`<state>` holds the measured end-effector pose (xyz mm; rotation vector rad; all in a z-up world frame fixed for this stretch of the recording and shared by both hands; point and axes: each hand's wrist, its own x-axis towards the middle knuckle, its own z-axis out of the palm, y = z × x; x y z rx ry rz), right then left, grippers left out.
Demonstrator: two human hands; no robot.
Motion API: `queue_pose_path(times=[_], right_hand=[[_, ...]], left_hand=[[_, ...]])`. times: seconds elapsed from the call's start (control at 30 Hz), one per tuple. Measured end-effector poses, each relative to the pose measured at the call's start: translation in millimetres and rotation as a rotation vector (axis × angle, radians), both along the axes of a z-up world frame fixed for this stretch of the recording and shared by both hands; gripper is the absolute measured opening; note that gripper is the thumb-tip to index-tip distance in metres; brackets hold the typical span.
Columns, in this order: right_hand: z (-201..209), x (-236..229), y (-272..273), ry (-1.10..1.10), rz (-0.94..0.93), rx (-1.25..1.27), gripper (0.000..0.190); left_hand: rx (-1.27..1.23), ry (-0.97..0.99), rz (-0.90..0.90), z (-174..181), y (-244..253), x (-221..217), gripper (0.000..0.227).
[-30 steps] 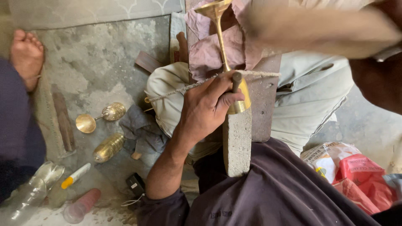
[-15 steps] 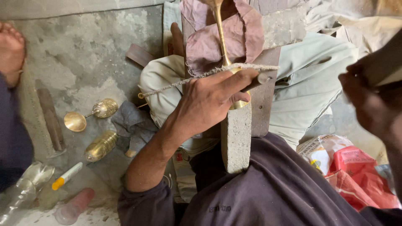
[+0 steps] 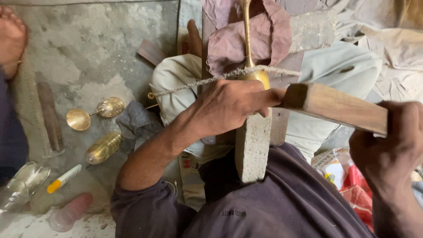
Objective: The person hammers a brass candlestick holder with a wooden mallet while seated on the floor. They repeatedly strike the body of the candlestick to shape or flatten it, occasionally repositioning the object on a wooden block.
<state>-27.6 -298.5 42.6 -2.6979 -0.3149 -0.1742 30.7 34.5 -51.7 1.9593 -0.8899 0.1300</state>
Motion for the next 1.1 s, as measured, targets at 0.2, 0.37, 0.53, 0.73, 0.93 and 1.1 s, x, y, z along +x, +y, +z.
queue_pose_path(times=[0.2, 0.37, 0.53, 0.73, 0.93, 1.1], right_hand=[[13.4, 7.6, 49.0, 0.03, -0.215, 0.225, 0.028], [21.2, 9.2, 58.4, 0.153, -0.355, 0.703, 0.037], [3.0, -1.3, 34.5, -0.083, -0.14, 0.018, 0.035], [2.2, 5.6, 14.1, -0.053, -0.053, -0.301, 0.038], [15.6, 25.5, 21.4, 0.149, -0.223, 0.459, 0.042], [6.8, 35.3, 4.0, 0.122, -0.111, 0.54, 0.041]], left_hand=[[0.04, -0.011, -0.03, -2.5, -0.1, -1.7, 0.077], [0.075, -0.031, -0.041, 2.0, 5.1, -3.8, 0.07], [0.085, -0.127, 0.005, 2.2, 8.1, -7.3, 0.059], [0.023, -0.078, 0.113, 6.3, -0.2, -14.6, 0.037], [-0.426, 0.208, 0.457, 31.4, 0.1, -25.0, 0.023], [-0.298, 0.232, 0.459, 29.9, -11.7, -22.9, 0.022]])
